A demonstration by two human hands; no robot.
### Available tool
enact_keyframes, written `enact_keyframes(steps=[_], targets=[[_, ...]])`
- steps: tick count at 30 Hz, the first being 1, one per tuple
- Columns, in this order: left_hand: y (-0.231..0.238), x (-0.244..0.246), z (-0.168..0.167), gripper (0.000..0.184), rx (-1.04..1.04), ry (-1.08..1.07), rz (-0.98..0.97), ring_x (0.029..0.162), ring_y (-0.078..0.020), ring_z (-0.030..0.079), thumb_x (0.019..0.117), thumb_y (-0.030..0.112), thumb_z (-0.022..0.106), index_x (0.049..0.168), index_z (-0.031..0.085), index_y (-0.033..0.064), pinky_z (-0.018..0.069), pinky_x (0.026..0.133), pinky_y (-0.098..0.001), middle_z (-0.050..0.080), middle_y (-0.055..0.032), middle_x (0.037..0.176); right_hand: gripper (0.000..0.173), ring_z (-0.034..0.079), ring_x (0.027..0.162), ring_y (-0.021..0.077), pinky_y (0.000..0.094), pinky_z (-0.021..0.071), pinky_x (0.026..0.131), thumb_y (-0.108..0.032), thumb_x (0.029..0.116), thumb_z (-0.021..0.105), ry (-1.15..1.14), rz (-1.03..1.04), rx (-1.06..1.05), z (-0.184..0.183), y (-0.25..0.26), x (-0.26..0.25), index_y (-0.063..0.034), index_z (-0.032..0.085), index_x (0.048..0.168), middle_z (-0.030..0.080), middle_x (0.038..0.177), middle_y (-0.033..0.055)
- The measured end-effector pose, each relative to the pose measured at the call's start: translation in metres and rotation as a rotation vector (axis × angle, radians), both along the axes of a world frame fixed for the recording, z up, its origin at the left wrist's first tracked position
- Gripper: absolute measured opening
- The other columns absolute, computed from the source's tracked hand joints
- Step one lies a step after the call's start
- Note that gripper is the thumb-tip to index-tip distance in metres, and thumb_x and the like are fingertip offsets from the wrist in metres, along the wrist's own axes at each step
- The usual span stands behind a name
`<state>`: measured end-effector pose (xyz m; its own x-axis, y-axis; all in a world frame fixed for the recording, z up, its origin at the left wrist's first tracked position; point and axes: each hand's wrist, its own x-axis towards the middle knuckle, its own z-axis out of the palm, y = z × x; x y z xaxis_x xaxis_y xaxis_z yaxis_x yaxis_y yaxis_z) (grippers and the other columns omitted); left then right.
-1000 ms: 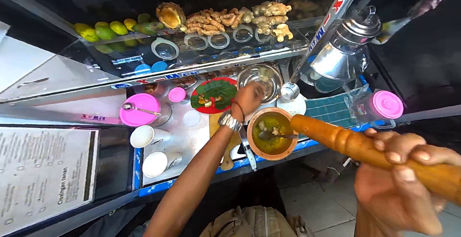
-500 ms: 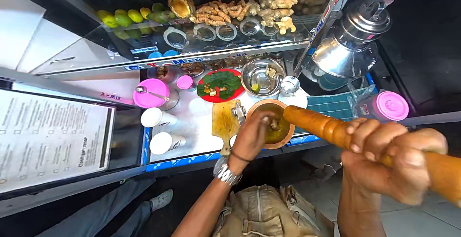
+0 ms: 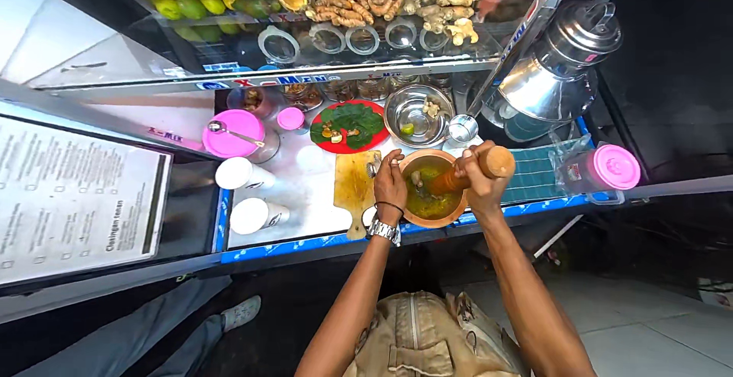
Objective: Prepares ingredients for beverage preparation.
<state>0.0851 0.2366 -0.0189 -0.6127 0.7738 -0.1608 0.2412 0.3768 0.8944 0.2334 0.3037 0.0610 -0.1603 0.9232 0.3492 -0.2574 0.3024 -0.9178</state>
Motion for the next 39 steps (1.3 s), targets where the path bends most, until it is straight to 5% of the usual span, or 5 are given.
enact_keyframes(steps=[9, 15, 20, 27, 39], targets=[[-0.001, 0.003, 0.001, 0.036, -0.027, 0.078, 0.001, 0.114, -0.0274, 0.067, 0.1111, 0.018, 0.037, 0.134, 0.062, 0.0093, 0.0507, 0.101, -0.0492, 0.07, -0.0129, 0.123, 0.01, 0.061, 0.055, 0.0094, 0.0281, 0.0562, 0.052, -0.013, 0.0851, 0.068, -0.209, 0.017, 0.038, -0.011, -0.004, -0.018, -0.0112, 0.06, 0.08, 0.062, 0.066, -0.0019], [-0.002, 0.002, 0.002, 0.035, -0.029, 0.08, -0.024, 0.115, -0.0292, 0.067, 0.1106, 0.017, 0.038, 0.134, 0.062, 0.0076, 0.0513, 0.101, -0.0505, 0.069, -0.015, 0.124, 0.017, 0.057, 0.058, 0.0096, 0.0305, 0.0547, 0.058, -0.027, 0.0963, 0.069, 0.099, 0.171, 0.23, 0.093, -0.03, 0.01, -0.0182, 0.061, 0.084, 0.056, 0.065, -0.0048], [0.002, 0.001, 0.006, 0.036, -0.074, 0.099, -0.033, 0.116, -0.0314, 0.067, 0.1104, 0.016, 0.038, 0.135, 0.062, 0.0085, 0.0508, 0.102, -0.0528, 0.069, -0.0152, 0.128, 0.009, 0.061, 0.055, 0.0071, 0.0274, 0.0558, 0.053, -0.015, 0.0837, 0.069, -0.254, -0.022, 0.008, -0.021, -0.002, -0.021, -0.0118, 0.062, 0.08, 0.062, 0.065, -0.0044], [-0.003, 0.001, 0.007, 0.035, -0.068, 0.119, -0.056, 0.117, -0.0311, 0.067, 0.1103, 0.016, 0.039, 0.134, 0.063, 0.0067, 0.0508, 0.103, -0.0523, 0.068, -0.0158, 0.129, 0.015, 0.059, 0.057, 0.0093, 0.0312, 0.0564, 0.058, -0.026, 0.095, 0.07, 0.012, 0.118, 0.129, 0.064, -0.02, 0.0, -0.019, 0.061, 0.085, 0.058, 0.065, -0.0054], [-0.002, 0.0, 0.006, 0.035, -0.077, 0.109, -0.047, 0.115, -0.0307, 0.067, 0.1102, 0.015, 0.037, 0.134, 0.063, 0.0084, 0.0514, 0.101, -0.0523, 0.068, -0.0145, 0.127, 0.011, 0.062, 0.06, 0.0087, 0.0301, 0.0583, 0.058, -0.021, 0.0896, 0.072, -0.079, -0.003, 0.053, 0.003, -0.008, -0.013, -0.018, 0.062, 0.087, 0.061, 0.071, -0.0055]])
